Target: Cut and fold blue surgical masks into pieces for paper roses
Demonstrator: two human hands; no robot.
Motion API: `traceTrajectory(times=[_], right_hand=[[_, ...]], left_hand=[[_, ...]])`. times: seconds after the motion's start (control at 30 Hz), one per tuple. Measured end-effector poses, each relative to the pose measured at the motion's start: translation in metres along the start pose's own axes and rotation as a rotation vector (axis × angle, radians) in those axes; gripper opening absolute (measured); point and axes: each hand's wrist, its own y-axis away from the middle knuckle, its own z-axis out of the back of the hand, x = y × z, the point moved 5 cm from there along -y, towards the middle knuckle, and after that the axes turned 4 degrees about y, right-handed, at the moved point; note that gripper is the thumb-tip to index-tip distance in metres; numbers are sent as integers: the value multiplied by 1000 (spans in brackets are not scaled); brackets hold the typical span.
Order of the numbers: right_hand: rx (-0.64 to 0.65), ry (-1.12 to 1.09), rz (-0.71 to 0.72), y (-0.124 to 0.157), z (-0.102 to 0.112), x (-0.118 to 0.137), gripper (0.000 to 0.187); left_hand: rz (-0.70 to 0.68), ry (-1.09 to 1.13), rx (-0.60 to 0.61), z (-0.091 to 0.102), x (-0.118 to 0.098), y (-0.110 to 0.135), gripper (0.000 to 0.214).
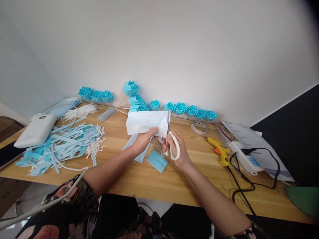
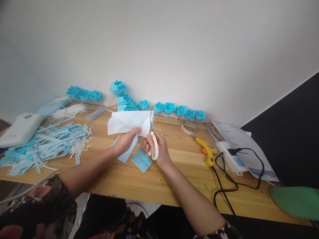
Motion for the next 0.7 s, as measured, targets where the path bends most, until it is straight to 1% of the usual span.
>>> traceTrajectory(times=[0.2, 0.3, 0.4, 0.5, 0.6, 0.7], right_hand=[[-8, -3, -12, 0, 0, -3, 43], [-6, -7, -11, 0, -1, -4, 41], [3, -6, -3, 0, -2, -3, 40], [9, -19, -9, 1, -2, -3, 39], [24, -10, -15, 1, -2, -1, 42], [20, 12, 10, 0, 0, 2, 45]], left_hand=[[-2, 8, -2, 1, 2, 0, 34], [-34, 18, 21, -1, -2, -1, 35], [-81, 96, 39, -4, -7, -1, 35], [-69, 152, -6, -3, -9, -3, 35], [-43, 113, -42, -1, -8, -4, 35], [-24, 87, -49, -1, -7, -2, 33]])
